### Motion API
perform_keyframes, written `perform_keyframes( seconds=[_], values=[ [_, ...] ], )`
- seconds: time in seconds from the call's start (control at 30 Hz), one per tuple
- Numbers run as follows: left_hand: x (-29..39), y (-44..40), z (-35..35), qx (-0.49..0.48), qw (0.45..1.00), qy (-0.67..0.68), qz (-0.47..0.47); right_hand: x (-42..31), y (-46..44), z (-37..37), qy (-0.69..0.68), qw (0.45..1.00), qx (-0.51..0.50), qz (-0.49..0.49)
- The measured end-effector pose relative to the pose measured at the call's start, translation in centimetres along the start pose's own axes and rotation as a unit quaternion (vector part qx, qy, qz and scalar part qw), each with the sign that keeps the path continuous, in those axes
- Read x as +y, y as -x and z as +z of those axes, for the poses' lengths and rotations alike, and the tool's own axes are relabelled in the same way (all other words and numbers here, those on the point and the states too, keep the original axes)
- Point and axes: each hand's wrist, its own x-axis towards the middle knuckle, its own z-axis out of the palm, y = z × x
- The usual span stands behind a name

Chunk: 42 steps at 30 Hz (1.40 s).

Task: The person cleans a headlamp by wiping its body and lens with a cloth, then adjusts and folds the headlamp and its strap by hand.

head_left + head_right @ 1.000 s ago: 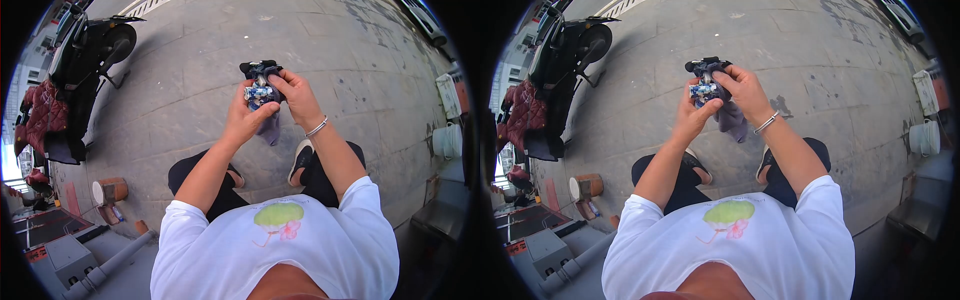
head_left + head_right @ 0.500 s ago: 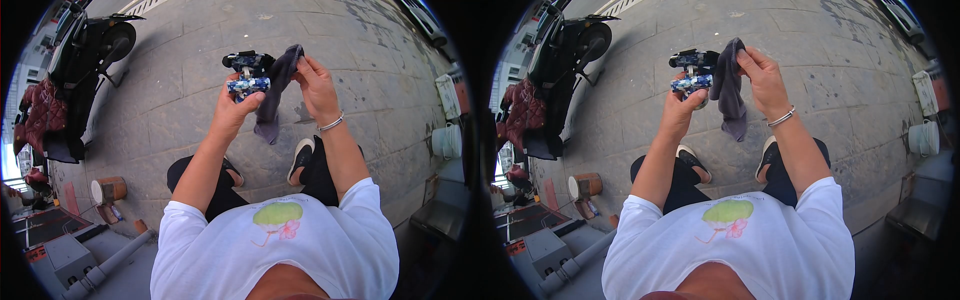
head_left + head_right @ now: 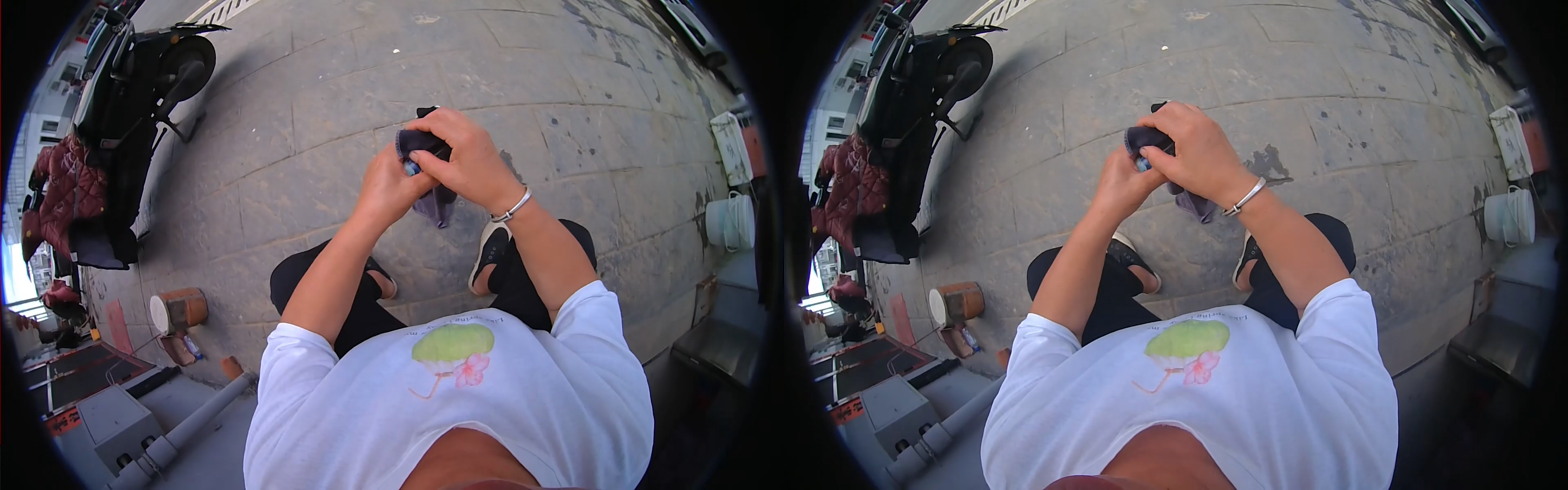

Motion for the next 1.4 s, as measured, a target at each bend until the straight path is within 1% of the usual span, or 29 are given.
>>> perform_keyframes(
  seconds=[0.07, 0.1, 0.13, 0.2, 0.23, 0.27, 0.37, 0.4, 0.47, 0.57, 0.67, 0.7, 0.8, 0.9, 1.0, 1.1, 1.2, 1.3, 1.4],
  values=[
    [0.7, 0.1, -0.2, 0.039, 0.999, -0.005, 0.009, 0.2, -0.1, -0.6, -0.109, 0.994, 0.008, 0.026],
    [1.0, 0.1, -0.5, 0.063, 0.997, -0.037, 0.025, 0.3, -0.2, -0.8, -0.162, 0.986, 0.011, 0.038],
    [1.1, 0.1, -1.0, 0.088, 0.993, -0.068, 0.04, 0.6, -0.2, -1.0, -0.212, 0.974, 0.016, 0.077],
    [0.9, 0.0, -1.6, 0.136, 0.981, -0.11, 0.088, 1.4, -0.2, -1.2, -0.312, 0.937, 0.026, 0.153],
    [0.7, -0.1, -1.8, 0.157, 0.973, -0.12, 0.12, 1.8, -0.3, -1.6, -0.332, 0.928, 0.026, 0.164],
    [0.6, -0.2, -2.0, 0.177, 0.964, -0.13, 0.153, 2.1, -0.4, -1.8, -0.37, 0.911, 0.052, 0.175],
    [1.0, -0.1, -2.4, 0.193, 0.953, -0.138, 0.19, 2.5, -0.9, -2.1, -0.478, 0.843, 0.119, 0.218],
    [1.1, -0.1, -2.5, 0.197, 0.947, -0.145, 0.207, 2.2, -1.0, -2.3, -0.477, 0.843, 0.109, 0.224],
    [1.1, -0.2, -2.4, 0.195, 0.95, -0.126, 0.21, 1.3, -1.1, -2.2, -0.474, 0.843, 0.092, 0.238],
    [1.3, -0.2, -2.2, 0.191, 0.946, -0.124, 0.229, -0.1, -0.4, -1.2, -0.423, 0.882, -0.002, 0.206],
    [1.0, -0.4, -2.0, 0.18, 0.938, -0.162, 0.248, 0.2, -0.3, -0.5, -0.356, 0.916, -0.025, 0.184],
    [0.8, -0.4, -1.9, 0.174, 0.934, -0.18, 0.254, 0.4, -0.1, -0.2, -0.281, 0.946, -0.021, 0.161],
    [0.3, -0.5, -1.5, 0.175, 0.939, -0.166, 0.244, 0.7, -0.1, 0.1, -0.383, 0.896, -0.012, 0.227],
    [0.3, -0.6, -2.0, 0.149, 0.973, -0.048, 0.17, 1.0, -0.6, -0.6, -0.483, 0.822, 0.005, 0.301],
    [1.0, -0.4, -2.4, 0.154, 0.959, -0.107, 0.214, 0.6, -0.6, -0.9, -0.417, 0.866, -0.029, 0.275],
    [0.6, -0.2, -2.1, 0.153, 0.945, -0.181, 0.224, 1.2, -0.2, 0.2, -0.389, 0.888, -0.027, 0.243],
    [0.5, 0.0, -2.0, 0.155, 0.954, -0.159, 0.203, 1.4, 0.0, 0.7, -0.406, 0.875, -0.005, 0.265],
    [0.6, 0.0, -1.9, 0.154, 0.97, -0.081, 0.171, 0.8, -0.4, -0.2, -0.434, 0.851, -0.008, 0.297],
    [0.3, -0.2, -1.9, 0.157, 0.967, -0.091, 0.177, 0.9, -0.2, -0.2, -0.432, 0.87, -0.025, 0.236]
  ],
)
